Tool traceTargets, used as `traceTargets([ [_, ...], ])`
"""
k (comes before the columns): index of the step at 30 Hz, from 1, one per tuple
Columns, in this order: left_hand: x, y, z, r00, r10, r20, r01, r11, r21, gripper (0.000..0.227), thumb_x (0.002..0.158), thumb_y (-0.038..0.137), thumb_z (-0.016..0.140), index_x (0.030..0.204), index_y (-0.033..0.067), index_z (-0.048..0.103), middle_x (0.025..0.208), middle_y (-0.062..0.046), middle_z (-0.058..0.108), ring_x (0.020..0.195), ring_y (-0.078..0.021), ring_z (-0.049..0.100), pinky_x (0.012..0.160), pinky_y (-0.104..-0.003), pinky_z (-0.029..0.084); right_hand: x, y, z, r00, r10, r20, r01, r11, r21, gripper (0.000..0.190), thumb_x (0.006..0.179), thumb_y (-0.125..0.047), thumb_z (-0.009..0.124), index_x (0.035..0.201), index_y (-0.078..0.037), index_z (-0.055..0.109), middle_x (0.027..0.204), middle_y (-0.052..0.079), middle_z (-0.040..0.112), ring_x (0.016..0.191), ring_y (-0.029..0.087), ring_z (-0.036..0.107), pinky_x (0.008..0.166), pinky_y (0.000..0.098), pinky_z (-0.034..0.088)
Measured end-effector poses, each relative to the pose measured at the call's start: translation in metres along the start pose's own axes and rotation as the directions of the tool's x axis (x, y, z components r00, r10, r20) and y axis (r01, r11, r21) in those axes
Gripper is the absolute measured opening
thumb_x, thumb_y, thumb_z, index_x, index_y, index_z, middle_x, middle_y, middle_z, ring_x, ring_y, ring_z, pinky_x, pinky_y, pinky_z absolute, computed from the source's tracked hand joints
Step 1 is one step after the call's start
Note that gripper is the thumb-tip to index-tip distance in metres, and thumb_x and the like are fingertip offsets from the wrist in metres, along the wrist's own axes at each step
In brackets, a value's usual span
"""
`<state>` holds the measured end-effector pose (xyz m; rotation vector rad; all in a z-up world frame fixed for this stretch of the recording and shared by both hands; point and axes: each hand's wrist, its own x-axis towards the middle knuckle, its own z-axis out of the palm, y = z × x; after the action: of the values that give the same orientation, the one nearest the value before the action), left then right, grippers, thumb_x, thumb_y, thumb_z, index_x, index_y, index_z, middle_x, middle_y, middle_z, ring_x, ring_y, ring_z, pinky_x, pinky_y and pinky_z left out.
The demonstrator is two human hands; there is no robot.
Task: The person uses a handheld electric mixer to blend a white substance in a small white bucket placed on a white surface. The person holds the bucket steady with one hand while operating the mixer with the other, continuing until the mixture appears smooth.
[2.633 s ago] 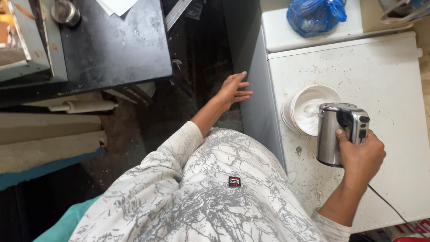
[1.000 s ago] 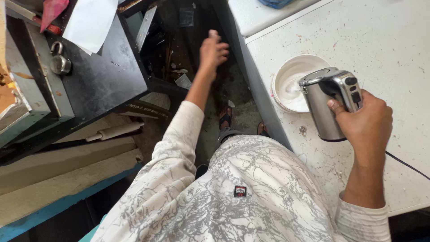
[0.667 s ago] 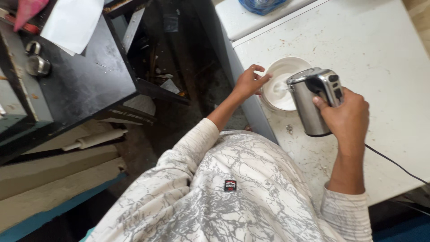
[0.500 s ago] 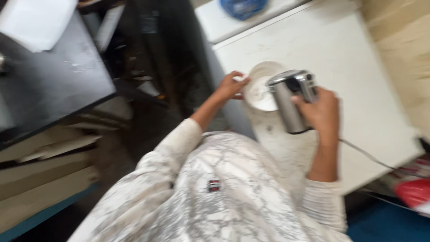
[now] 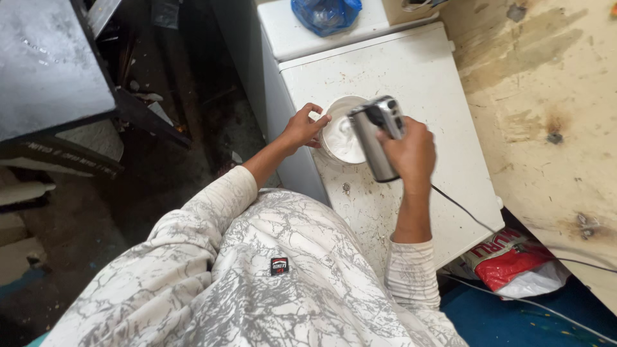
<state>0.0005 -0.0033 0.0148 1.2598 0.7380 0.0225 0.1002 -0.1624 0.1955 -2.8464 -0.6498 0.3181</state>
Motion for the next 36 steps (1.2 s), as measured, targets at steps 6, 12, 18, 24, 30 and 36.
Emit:
traceTargets([
  [6,-0.001,-0.001,-0.002,0.999,0.028,0.025,-0.027,0.998,-0.056,0.055,0.094,0.043,0.067,0.134,0.0093,0.051,0.096,-0.01,0.061,0.078,-0.0171,0.07,0.063,-0.032,0.068,-0.009,0.017,-0.019,0.972,-0.214,0.093,0.212,0.977,0.034,0.031,0.075,-0.03,0.089,0.094,-0.008,0.078,0.078,0.013,0.076,0.065,0.021,0.071,0.065,0.0374,0.055],
  [12,0.001,-0.004,-0.002,0.999,0.012,0.03,-0.009,0.996,-0.091,0.056,0.093,0.043,0.068,0.134,0.0104,0.049,0.094,-0.008,0.058,0.077,-0.0159,0.07,0.064,-0.032,0.068,0.01,0.003,-0.008,0.999,0.043,0.017,-0.042,0.996,-0.074,0.028,0.077,-0.029,0.086,0.098,-0.014,0.077,0.081,0.008,0.077,0.066,0.021,0.072,0.063,0.0391,0.054],
  [18,-0.002,-0.006,-0.002,0.999,0.032,0.044,-0.027,0.992,-0.124,0.056,0.092,0.043,0.069,0.132,0.0089,0.051,0.093,-0.007,0.06,0.077,-0.0158,0.069,0.065,-0.033,0.069,0.007,0.024,-0.013,0.965,-0.237,0.113,0.224,0.968,0.114,0.03,0.074,-0.027,0.089,0.095,-0.008,0.078,0.08,0.011,0.077,0.065,0.019,0.071,0.064,0.0369,0.057],
  [24,-0.003,-0.004,-0.004,0.999,0.01,0.046,-0.005,0.994,-0.11,0.055,0.092,0.041,0.07,0.131,0.0095,0.05,0.092,-0.005,0.058,0.078,-0.0148,0.067,0.066,-0.033,0.069,0.021,0.016,-0.002,1.0,0.011,0.008,-0.011,1.0,-0.025,0.03,0.077,-0.027,0.086,0.101,-0.011,0.076,0.084,0.01,0.077,0.067,0.022,0.073,0.065,0.04,0.056],
  [30,-0.006,0.001,-0.006,0.998,0.052,0.04,-0.049,0.997,-0.065,0.054,0.093,0.04,0.068,0.132,0.0074,0.051,0.088,-0.005,0.059,0.073,-0.0142,0.07,0.063,-0.032,0.069,0.014,0.027,-0.007,0.973,-0.196,0.121,0.178,0.974,0.142,0.034,0.073,-0.025,0.089,0.1,-0.009,0.077,0.086,0.011,0.077,0.071,0.018,0.073,0.069,0.0359,0.059],
  [36,-0.007,0.0,-0.007,0.998,0.048,0.034,-0.046,0.998,-0.044,0.054,0.092,0.041,0.069,0.132,0.0076,0.052,0.087,-0.005,0.059,0.072,-0.0134,0.07,0.062,-0.031,0.069,0.024,0.019,-0.003,0.996,0.079,0.032,-0.079,0.997,-0.003,0.033,0.077,-0.028,0.086,0.104,-0.012,0.074,0.088,0.011,0.077,0.069,0.023,0.073,0.064,0.0398,0.055],
])
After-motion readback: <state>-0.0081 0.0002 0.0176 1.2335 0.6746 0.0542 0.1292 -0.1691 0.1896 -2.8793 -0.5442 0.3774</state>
